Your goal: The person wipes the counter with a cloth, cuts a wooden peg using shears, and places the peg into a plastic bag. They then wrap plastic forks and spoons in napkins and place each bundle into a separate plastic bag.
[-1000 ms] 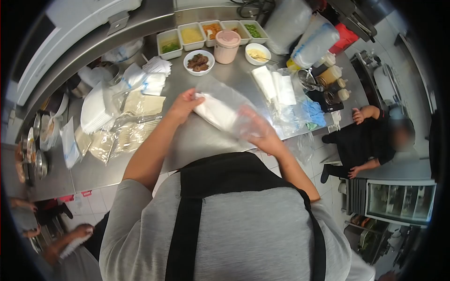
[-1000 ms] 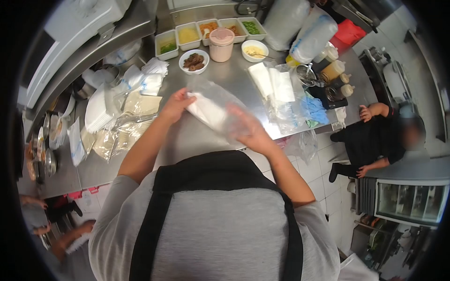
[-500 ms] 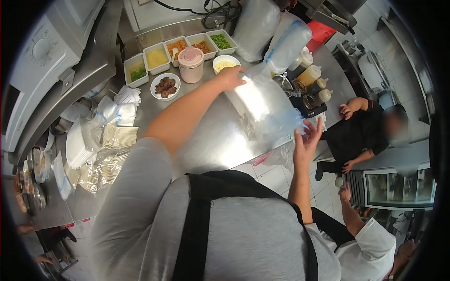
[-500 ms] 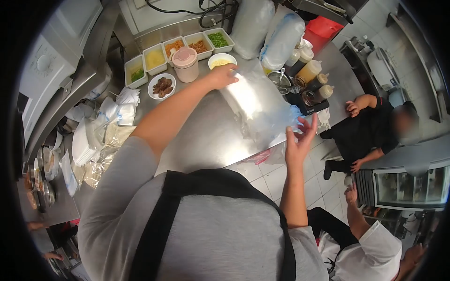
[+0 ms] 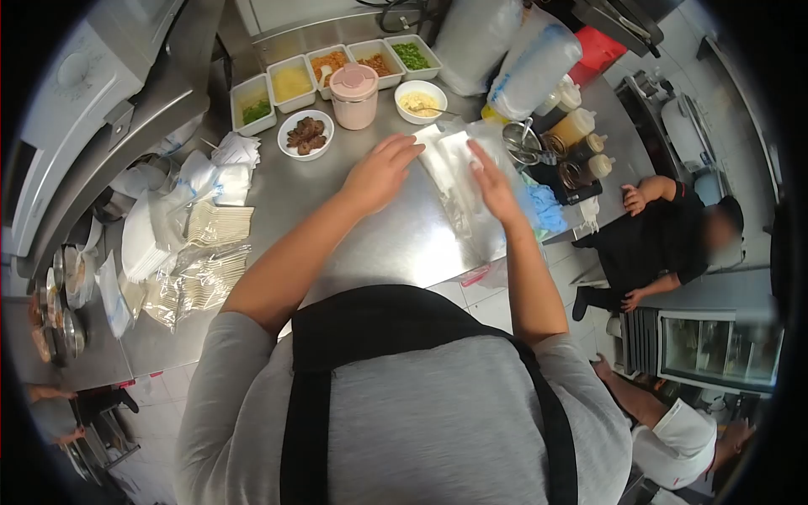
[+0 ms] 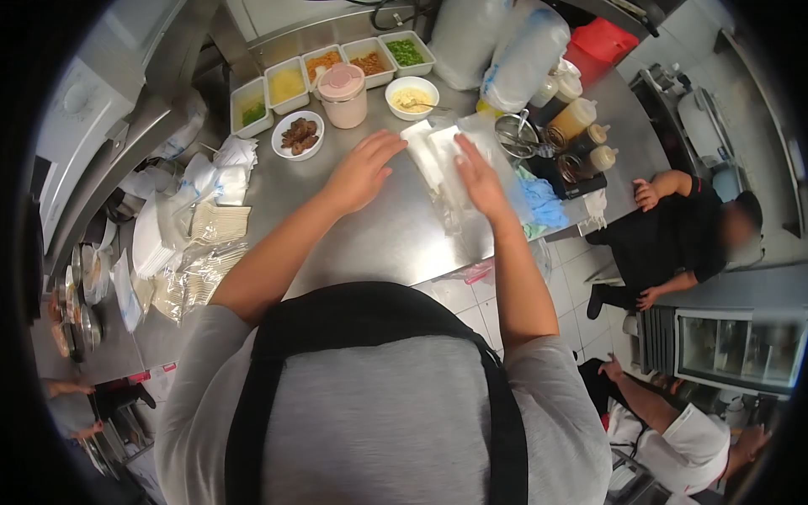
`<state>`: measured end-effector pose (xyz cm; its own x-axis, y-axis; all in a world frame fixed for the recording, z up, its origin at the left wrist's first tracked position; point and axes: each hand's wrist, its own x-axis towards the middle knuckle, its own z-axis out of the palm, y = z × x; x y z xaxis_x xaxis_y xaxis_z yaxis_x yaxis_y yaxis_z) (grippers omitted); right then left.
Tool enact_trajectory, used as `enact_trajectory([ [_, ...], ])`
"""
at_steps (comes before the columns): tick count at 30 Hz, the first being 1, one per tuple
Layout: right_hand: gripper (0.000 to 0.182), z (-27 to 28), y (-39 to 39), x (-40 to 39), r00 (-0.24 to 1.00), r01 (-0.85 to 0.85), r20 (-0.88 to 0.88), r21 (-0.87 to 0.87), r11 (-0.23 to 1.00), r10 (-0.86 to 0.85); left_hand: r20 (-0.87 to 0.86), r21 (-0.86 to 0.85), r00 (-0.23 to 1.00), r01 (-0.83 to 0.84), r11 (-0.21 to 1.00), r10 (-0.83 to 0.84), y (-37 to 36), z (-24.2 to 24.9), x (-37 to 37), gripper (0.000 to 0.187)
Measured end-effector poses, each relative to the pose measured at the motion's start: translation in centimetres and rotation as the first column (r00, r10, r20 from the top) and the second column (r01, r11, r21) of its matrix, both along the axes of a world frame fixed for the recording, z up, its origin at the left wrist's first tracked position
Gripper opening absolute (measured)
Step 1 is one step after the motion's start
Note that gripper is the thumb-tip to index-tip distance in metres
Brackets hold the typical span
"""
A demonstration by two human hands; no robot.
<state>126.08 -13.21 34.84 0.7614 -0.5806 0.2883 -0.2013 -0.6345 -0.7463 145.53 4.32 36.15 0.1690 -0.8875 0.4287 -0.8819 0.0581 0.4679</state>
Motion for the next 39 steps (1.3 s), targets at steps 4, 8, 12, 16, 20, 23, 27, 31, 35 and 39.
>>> enact_trajectory([
  [4,0.026,3.4,0.1,-4.9,0.95,0.239,0.189,0.064,0.969,-0.247,0.096,0.067,0.99,0.094,0.993,-0.1,-1.2,-0.1,-1.7,0.059],
  [8,0.013,0.4,4.5,-10.4,0.735,0.272,0.446,0.496,0.825,-0.51,0.166,0.232,0.976,0.1,0.967,-0.141,-4.8,-0.6,-4.1,0.058],
  [12,0.014,-2.7,9.9,-11.5,0.759,0.233,0.127,0.862,0.449,-0.639,0.211,0.33,0.971,0.041,0.943,-0.116,-7.8,-2.6,-4.3,0.056],
  [16,0.017,-2.5,9.7,-8.4,0.848,0.197,0.0,0.928,0.316,-0.53,0.206,0.367,0.974,0.012,0.93,-0.094,-8.6,-3.7,-3.4,0.053],
  [20,0.019,-2.7,8.3,-6.6,0.869,0.245,-0.096,0.936,0.253,-0.485,0.213,0.354,0.974,0.0,0.935,-0.081,-8.9,-4.5,-3.1,0.051],
  [23,0.016,-4.0,10.1,-10.0,0.829,0.209,-0.059,0.955,0.21,-0.556,0.224,0.317,0.972,-0.002,0.948,-0.073,-9.0,-5.7,-2.5,0.05],
  [27,0.008,-3.9,11.8,-14.1,0.728,0.45,-0.038,0.779,0.437,-0.684,0.198,0.301,0.978,0.004,0.954,-0.067,-9.0,-5.2,-2.5,0.05],
  [31,0.019,1.9,9.6,-11.1,0.862,0.485,0.231,-0.117,0.867,-0.451,0.235,0.305,0.967,0.021,0.952,-0.096,-8.9,-4.4,-2.9,0.051],
  [35,0.035,-0.1,7.7,-7.3,0.966,0.217,-0.109,-0.16,0.963,-0.236,0.307,0.377,0.949,-0.056,0.924,-0.068,-8.8,-5.0,-2.8,0.051],
  [39,0.037,-1.6,7.0,-8.3,0.954,0.199,-0.175,-0.229,0.953,-0.242,0.3,0.36,0.953,-0.069,0.93,-0.046,-7.7,-4.7,-2.2,0.053],
])
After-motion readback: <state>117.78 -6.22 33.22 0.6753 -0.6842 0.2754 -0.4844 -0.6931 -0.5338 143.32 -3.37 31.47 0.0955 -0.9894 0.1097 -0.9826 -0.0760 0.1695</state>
